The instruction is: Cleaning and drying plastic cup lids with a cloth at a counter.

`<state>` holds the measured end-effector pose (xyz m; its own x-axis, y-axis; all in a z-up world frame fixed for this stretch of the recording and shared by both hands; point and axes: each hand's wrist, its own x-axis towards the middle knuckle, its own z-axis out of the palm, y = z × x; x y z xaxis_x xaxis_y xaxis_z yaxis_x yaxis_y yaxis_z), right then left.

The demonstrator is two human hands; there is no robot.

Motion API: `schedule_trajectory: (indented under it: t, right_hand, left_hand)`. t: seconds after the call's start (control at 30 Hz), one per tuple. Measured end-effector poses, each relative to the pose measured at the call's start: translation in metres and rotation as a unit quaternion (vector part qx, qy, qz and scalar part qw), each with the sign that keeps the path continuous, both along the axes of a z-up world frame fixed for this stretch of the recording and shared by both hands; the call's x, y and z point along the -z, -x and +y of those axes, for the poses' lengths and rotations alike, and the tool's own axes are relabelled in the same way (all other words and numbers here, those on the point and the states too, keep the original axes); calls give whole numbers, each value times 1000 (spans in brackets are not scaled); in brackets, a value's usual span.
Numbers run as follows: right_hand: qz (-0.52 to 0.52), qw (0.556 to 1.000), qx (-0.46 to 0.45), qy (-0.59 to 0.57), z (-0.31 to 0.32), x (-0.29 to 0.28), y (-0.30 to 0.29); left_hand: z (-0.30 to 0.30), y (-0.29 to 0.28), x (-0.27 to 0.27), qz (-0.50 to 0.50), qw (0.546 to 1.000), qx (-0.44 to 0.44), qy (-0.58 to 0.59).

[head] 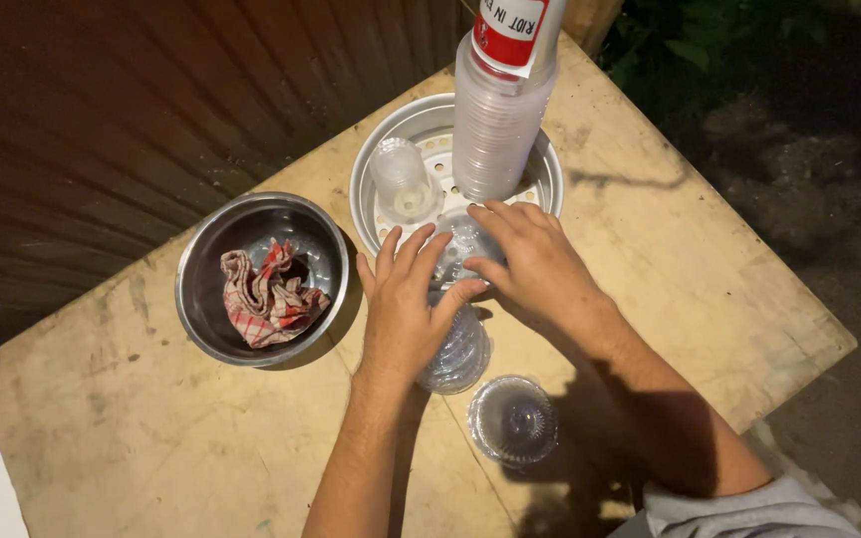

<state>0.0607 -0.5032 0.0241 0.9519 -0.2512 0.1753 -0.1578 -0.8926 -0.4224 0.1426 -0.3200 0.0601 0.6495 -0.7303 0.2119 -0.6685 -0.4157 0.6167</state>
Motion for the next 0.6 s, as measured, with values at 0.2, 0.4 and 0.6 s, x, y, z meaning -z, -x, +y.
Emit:
schedule_trajectory:
  t: [0.2, 0.4, 0.6]
  right_hand:
    - [-4, 1000, 5, 6, 5, -5, 1]
    - [-46, 999, 5, 10, 10, -14, 7]
    - [-95, 995, -8, 19, 23, -27, 18]
  left_hand:
    - [2, 3, -3, -3, 1000, 2, 2]
    - [6, 7, -12, -9, 1000, 8, 10]
    - [17, 16, -16, -28, 999, 1, 28]
